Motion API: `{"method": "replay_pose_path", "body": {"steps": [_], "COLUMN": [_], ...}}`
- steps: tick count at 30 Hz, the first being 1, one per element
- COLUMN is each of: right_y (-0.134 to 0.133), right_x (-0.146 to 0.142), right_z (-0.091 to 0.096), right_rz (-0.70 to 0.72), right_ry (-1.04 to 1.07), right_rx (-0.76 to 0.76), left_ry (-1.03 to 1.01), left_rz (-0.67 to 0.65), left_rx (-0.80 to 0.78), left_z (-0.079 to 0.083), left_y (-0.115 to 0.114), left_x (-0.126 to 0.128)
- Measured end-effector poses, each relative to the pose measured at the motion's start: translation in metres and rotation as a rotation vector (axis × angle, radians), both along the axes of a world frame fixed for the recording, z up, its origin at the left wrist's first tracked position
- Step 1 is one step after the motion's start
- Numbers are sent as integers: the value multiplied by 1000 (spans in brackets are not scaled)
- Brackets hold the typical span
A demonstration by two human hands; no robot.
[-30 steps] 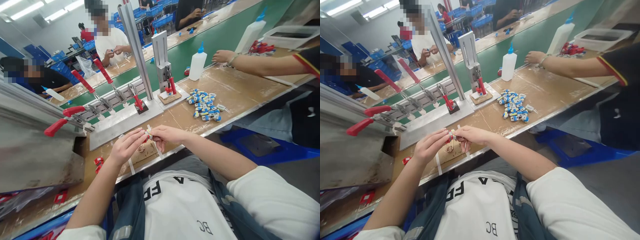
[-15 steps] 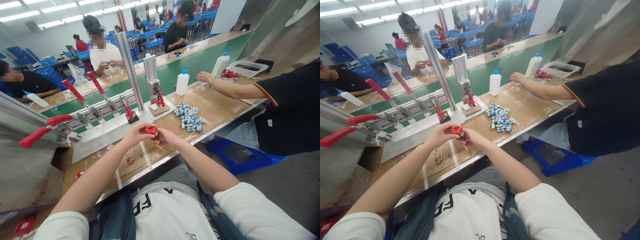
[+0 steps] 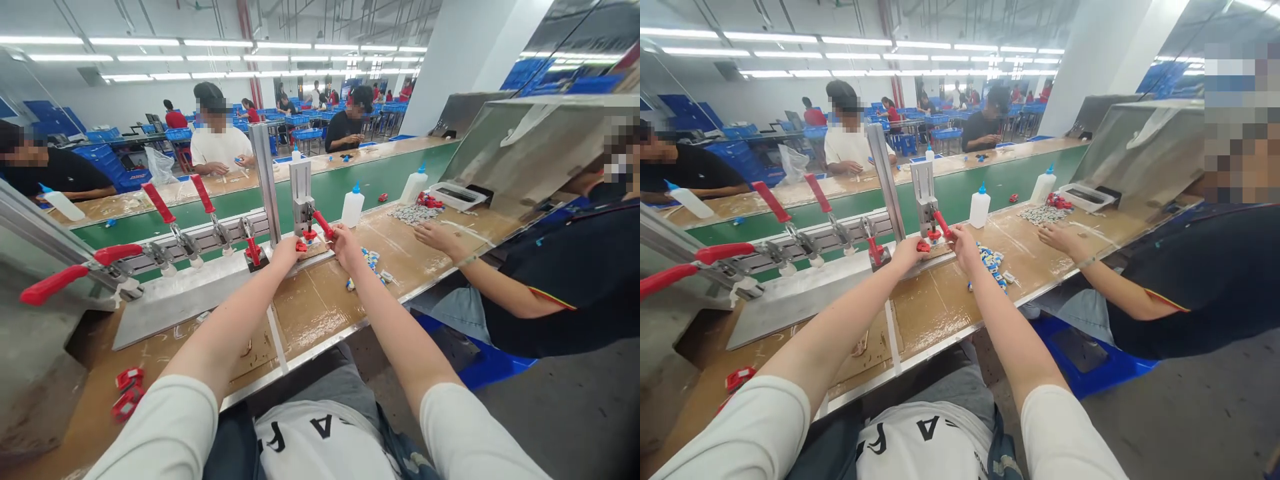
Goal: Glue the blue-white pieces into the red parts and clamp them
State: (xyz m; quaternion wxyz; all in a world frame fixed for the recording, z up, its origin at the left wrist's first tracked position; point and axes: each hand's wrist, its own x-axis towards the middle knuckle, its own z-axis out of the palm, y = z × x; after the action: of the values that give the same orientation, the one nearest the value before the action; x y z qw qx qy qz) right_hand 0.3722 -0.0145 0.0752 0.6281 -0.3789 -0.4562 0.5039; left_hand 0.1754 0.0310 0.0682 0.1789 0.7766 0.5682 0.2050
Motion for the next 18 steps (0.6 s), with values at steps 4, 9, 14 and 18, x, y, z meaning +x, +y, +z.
{"method": "replay_pose_path", "body": {"steps": [4,9,14,18], "right_y": [-15,-5,14,17], "right_x": [5,13,15,10], "right_z": [29,59,75,83], "right_rz": [30,39,84,36], "right_ry": [38,-44,-166,-267], "right_rx": [143,177,116,140], "left_ry": [-29,-107,-170,-203], "left_rz": [0,13,110,137], "left_rx": [0,4,4,14], "left_z": [-4,-7,-16,-23], "left_y": [21,34,38,38], "left_x": [14,29,35,39]}}
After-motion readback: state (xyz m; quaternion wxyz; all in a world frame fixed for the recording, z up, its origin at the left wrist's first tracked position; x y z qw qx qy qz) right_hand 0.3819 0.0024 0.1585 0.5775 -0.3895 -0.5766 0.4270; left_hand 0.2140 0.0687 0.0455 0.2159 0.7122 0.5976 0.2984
